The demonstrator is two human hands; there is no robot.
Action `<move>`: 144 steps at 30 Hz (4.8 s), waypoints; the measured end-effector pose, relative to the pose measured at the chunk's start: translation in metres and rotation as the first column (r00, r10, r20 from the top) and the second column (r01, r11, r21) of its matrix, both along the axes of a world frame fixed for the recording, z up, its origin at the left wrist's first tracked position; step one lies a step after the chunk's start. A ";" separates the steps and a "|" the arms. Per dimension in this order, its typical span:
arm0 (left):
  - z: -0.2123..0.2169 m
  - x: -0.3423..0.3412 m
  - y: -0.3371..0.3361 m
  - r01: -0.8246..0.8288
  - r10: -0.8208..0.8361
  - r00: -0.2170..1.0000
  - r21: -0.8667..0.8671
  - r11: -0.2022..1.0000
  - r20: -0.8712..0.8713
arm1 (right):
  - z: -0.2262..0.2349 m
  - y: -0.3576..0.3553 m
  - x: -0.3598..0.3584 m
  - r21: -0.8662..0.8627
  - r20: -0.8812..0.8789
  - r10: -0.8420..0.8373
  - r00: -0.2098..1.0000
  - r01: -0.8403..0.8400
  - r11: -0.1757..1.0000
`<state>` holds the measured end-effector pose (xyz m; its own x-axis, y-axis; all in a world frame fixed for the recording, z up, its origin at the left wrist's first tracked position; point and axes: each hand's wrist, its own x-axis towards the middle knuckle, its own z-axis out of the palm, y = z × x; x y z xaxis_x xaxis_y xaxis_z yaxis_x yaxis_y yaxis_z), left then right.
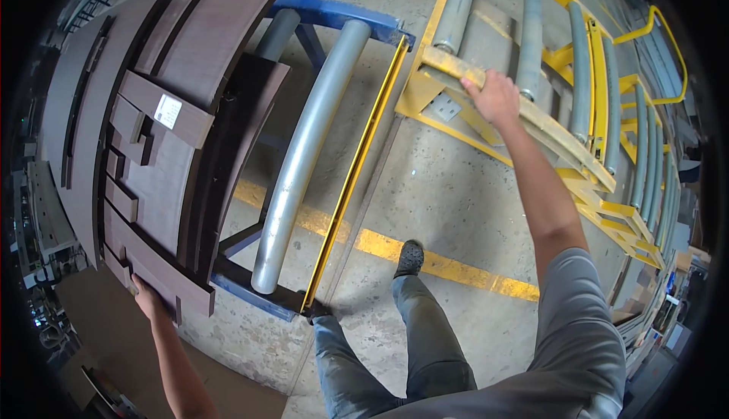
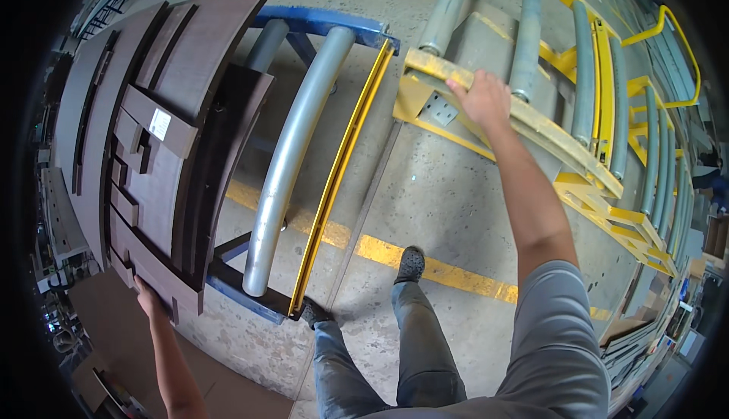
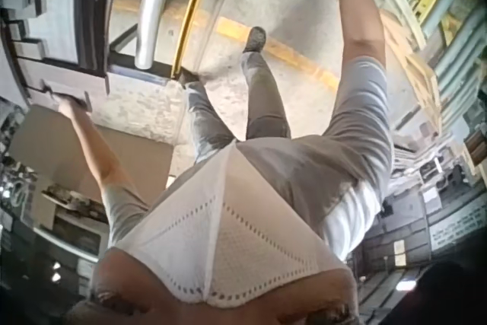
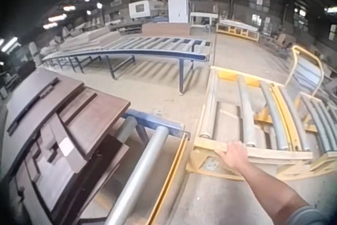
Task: Transporting large wooden panels across a production floor using a manual rolling cart.
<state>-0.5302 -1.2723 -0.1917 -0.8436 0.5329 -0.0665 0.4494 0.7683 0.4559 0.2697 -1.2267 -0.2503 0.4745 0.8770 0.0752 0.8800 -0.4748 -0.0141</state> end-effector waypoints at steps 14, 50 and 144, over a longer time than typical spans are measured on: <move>0.049 0.051 -0.012 -0.072 0.075 0.993 -0.036 0.997 0.091 | 0.010 -0.036 -0.083 0.122 -0.047 0.124 0.991 -0.117 0.986; 0.090 0.069 -0.060 0.036 -0.029 0.990 -0.052 0.998 0.136 | 0.106 -0.233 -0.419 -0.121 -0.238 0.083 0.968 -0.115 0.986; 0.120 0.047 -0.109 -0.174 -0.121 0.581 0.268 0.948 0.805 | 0.164 -0.432 -0.564 0.021 -0.504 -0.411 0.760 0.487 0.873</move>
<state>-0.4836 -1.3810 -0.0718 -0.5302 0.6267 -0.5711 -0.2348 0.5387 0.8091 -0.2942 -1.6592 -0.0860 0.8195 0.5514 -0.1557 0.4312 -0.7725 -0.4662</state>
